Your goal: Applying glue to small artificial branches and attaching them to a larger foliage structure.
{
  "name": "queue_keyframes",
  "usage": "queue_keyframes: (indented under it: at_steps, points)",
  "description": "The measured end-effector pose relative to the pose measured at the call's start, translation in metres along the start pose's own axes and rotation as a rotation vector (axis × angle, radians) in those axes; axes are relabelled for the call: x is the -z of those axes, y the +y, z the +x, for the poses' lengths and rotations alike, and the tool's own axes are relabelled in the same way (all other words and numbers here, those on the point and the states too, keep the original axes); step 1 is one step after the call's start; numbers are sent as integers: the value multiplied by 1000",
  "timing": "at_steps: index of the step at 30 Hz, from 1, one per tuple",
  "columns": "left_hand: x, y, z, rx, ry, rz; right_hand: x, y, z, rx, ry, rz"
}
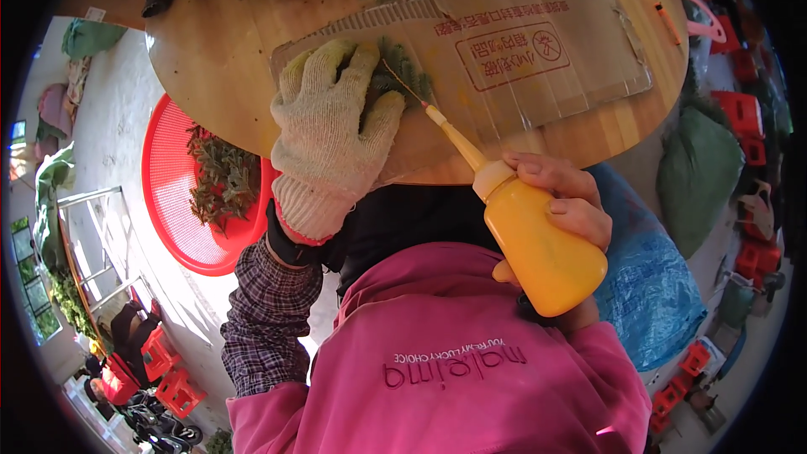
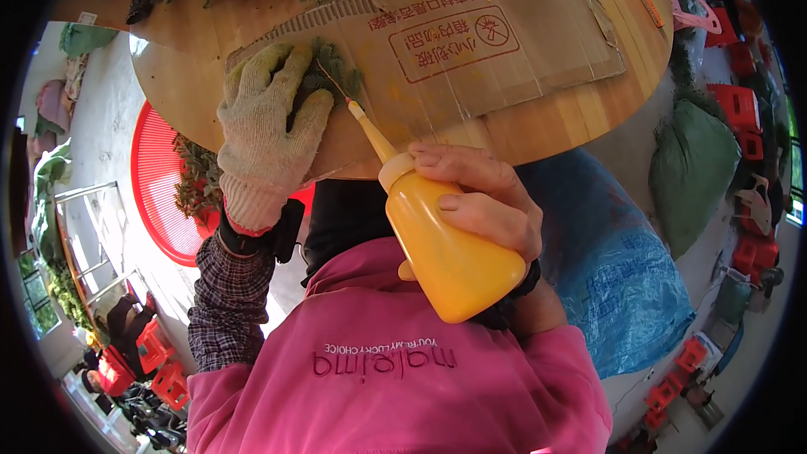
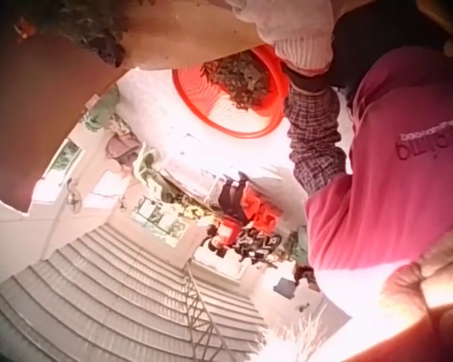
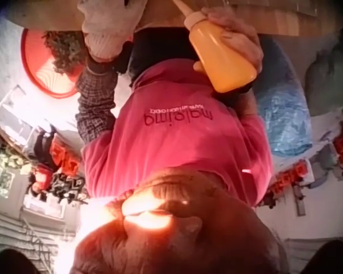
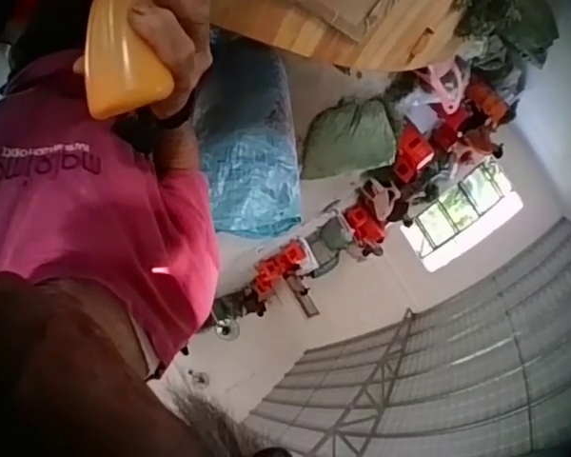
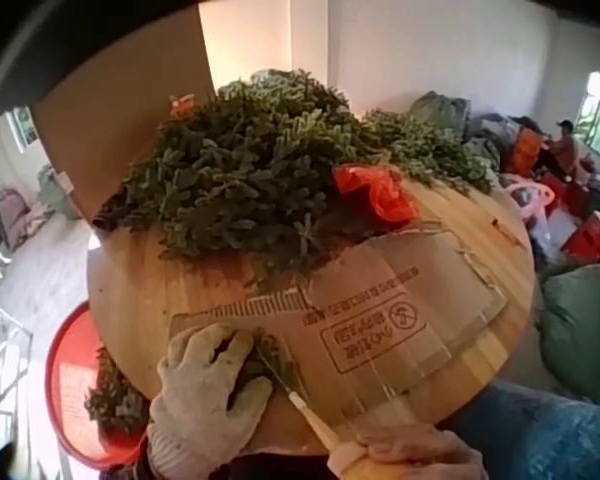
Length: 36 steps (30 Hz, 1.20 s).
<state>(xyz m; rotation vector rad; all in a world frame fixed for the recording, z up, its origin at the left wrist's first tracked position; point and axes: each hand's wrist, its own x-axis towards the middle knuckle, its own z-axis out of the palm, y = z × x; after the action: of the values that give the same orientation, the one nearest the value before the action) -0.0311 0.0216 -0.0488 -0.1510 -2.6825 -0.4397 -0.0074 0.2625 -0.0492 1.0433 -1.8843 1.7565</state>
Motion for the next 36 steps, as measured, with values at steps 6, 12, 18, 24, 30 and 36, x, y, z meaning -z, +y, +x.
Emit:
queue_keyframes:
  at_steps: [6, 12, 18, 24, 30, 36]
  points:
    - [-4, -4, -1, -21, 30, -8, 4, 1, -5, 0, 19, -9]
    - [-3, -3, 2, -53, 42, -9, 10, 1, -9, -16, 10, -33]
    - [-5, -6, 0, -27, 25, -14, 14, 0, -11, -17, 15, -19]
    - [-6, -5, 1, -32, 19, -19, 16, -2, -14, -31, 17, 1]
    - [-5, -7, 2, -57, 29, -13, 18, -5, -15, -48, 10, -1]
    - [-6, -8, 1, -77, 47, -21, 20, -7, -16, -63, 20, 2]
